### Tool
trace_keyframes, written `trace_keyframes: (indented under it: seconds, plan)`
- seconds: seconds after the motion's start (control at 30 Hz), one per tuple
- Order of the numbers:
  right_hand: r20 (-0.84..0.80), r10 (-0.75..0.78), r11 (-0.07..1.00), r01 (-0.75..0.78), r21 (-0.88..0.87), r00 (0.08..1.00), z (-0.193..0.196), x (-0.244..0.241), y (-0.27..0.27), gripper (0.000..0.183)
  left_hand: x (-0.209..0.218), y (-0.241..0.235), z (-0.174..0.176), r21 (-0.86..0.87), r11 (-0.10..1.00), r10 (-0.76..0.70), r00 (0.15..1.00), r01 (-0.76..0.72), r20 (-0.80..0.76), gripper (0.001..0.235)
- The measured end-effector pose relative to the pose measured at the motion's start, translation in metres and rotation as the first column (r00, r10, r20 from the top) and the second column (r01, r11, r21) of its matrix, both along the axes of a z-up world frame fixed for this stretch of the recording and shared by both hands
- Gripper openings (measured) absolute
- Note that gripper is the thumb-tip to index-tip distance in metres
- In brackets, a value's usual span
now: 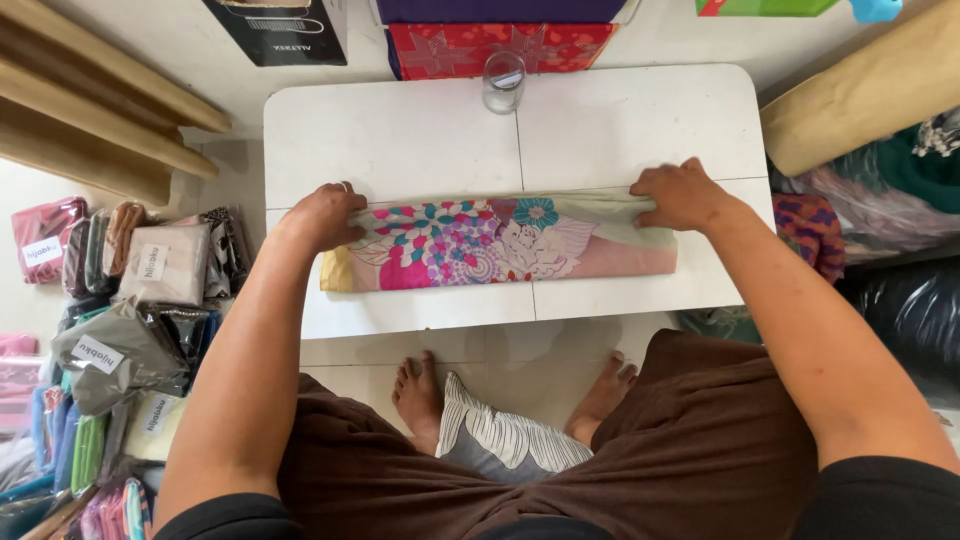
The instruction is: The person folds a patterned cloth on a white table using a blue rolling tool to smooth it. They then place the folded cloth into a clear plastic bag, seal it, and attach a label to the package.
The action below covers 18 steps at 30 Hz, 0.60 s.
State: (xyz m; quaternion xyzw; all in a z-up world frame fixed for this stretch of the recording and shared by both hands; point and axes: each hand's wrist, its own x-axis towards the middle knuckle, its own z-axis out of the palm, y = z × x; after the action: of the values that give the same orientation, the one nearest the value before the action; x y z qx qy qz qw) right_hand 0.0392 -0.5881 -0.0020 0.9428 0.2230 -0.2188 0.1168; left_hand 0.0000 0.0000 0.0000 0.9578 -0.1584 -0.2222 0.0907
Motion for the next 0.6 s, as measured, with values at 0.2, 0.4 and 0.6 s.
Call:
trace_keyframes:
  seconds: [0.2, 0.4, 0.6]
  plan:
    - [-0.184, -0.191, 0.877, 0.251, 0.410, 0.964, 0.092, -0.019, 0.003, 0.046, -0.002, 0.004, 0.041, -0.142, 0.987, 0.069, 0.998, -0.070, -0.015, 0.036]
    - [0.077, -0.266, 0.818, 0.183, 0.546, 0.961, 0.134, -0.037, -0.017, 0.029, -0.011, -0.005, 0.098, -0.129, 0.991, 0.072, 0.942, -0.031, 0.328, 0.047]
    - [0.162, 0.003, 0.943, -0.057, 0.328, 0.987, 0.040, -0.053, -0.030, 0.031, -0.040, 0.011, -0.005, 0.106, 0.942, -0.312, 0.711, 0.320, 0.630, 0.027]
